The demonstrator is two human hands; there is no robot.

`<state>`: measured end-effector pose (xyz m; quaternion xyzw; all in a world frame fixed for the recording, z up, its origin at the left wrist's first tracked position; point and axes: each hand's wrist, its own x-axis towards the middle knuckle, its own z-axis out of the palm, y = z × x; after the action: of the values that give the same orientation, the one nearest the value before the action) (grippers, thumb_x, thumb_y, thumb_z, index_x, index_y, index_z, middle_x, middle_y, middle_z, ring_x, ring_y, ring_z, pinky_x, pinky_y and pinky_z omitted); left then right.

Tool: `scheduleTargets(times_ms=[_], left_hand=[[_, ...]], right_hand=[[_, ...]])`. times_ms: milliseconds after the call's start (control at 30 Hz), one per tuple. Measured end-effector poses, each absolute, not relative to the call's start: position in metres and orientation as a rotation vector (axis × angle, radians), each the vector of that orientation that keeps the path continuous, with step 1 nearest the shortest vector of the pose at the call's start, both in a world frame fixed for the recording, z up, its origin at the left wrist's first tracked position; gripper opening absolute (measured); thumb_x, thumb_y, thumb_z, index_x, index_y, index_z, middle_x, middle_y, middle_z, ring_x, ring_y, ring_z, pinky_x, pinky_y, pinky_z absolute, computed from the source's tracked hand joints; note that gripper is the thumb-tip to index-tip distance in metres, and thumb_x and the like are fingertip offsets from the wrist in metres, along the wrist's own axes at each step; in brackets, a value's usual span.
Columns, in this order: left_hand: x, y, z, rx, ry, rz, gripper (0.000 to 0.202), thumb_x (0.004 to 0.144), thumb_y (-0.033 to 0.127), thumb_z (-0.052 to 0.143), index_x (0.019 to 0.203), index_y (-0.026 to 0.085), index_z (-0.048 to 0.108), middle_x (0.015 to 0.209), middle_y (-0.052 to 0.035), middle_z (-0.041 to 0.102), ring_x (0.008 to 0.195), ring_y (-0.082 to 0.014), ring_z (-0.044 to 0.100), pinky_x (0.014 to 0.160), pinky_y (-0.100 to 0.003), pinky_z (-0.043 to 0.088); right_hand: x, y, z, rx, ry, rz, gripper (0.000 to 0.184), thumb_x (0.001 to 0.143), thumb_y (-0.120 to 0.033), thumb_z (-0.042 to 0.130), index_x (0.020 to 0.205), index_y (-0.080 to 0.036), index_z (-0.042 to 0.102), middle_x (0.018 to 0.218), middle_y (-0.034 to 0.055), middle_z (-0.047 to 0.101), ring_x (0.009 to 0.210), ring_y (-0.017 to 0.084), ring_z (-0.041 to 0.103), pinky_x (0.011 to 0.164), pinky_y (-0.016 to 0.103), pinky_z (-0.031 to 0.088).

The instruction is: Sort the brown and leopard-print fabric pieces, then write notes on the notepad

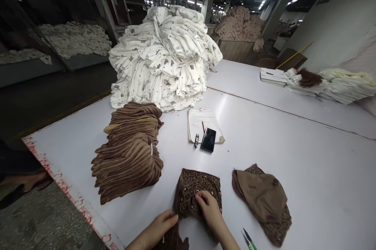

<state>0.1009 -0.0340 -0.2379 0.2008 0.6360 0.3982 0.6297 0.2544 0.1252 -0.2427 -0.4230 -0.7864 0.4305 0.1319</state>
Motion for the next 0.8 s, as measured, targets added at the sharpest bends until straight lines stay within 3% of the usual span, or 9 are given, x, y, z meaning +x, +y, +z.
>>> scheduleTargets(times_ms=[100,267,367,467,633,800], left_hand=[[0.100,-0.027,-0.239,0.211,1.244,1.044,0.055,0.080,0.064,0.050,0.105,0.017,0.060,0.077,-0.0055,0.068,0.067,-0.0190,0.064,0.064,-0.029,0.046],[0.098,-0.026,-0.253,0.073,1.018,1.320,0.046,0.066,0.042,0.078,0.099,0.013,0.063,0.080,-0.0087,0.072,0.078,-0.0232,0.068,0.079,-0.033,0.048],[0.095,-0.033,-0.266,0.031,0.931,1.428,0.042,0.067,0.038,0.078,0.098,0.014,0.064,0.082,-0.0090,0.074,0.087,-0.0267,0.069,0.088,-0.037,0.047],[0.093,-0.043,-0.277,-0.003,0.868,1.486,0.041,0.064,0.035,0.080,0.096,0.014,0.065,0.082,-0.0093,0.075,0.093,-0.0291,0.069,0.092,-0.040,0.045],[0.090,-0.057,-0.289,-0.040,0.813,1.524,0.039,0.064,0.032,0.081,0.095,0.015,0.066,0.085,-0.0082,0.075,0.098,-0.0288,0.067,0.096,-0.041,0.043],[0.085,-0.060,-0.299,-0.038,0.809,1.511,0.043,0.057,0.035,0.085,0.090,0.014,0.067,0.085,-0.0100,0.075,0.100,-0.0304,0.067,0.097,-0.042,0.043]], right_hand=[[0.242,0.116,-0.236,-1.177,-2.290,1.287,0.024,0.086,-0.034,0.046,0.070,-0.019,0.057,0.073,0.0021,0.064,0.073,0.019,0.062,0.068,0.026,0.047],[0.215,0.097,-0.235,-1.084,-2.373,1.183,0.023,0.087,-0.028,0.046,0.071,-0.020,0.059,0.076,0.0034,0.063,0.075,0.019,0.062,0.071,0.028,0.046],[0.207,0.084,-0.237,-1.042,-2.421,1.024,0.028,0.091,-0.024,0.038,0.094,-0.019,0.065,0.093,0.0081,0.063,0.088,0.022,0.062,0.083,0.034,0.045],[0.209,0.067,-0.241,-0.942,-2.510,0.901,0.040,0.089,-0.018,0.036,0.121,-0.022,0.060,0.100,0.0096,0.059,0.094,0.023,0.059,0.087,0.034,0.045],[0.216,0.042,-0.255,-0.891,-2.707,0.776,0.043,0.078,-0.011,0.048,0.113,-0.027,0.068,0.096,0.0094,0.062,0.089,0.023,0.062,0.081,0.029,0.048],[0.218,0.035,-0.269,-0.967,-2.816,0.690,0.053,0.075,-0.005,0.048,0.118,-0.029,0.067,0.093,0.0098,0.066,0.086,0.024,0.066,0.078,0.027,0.051]])
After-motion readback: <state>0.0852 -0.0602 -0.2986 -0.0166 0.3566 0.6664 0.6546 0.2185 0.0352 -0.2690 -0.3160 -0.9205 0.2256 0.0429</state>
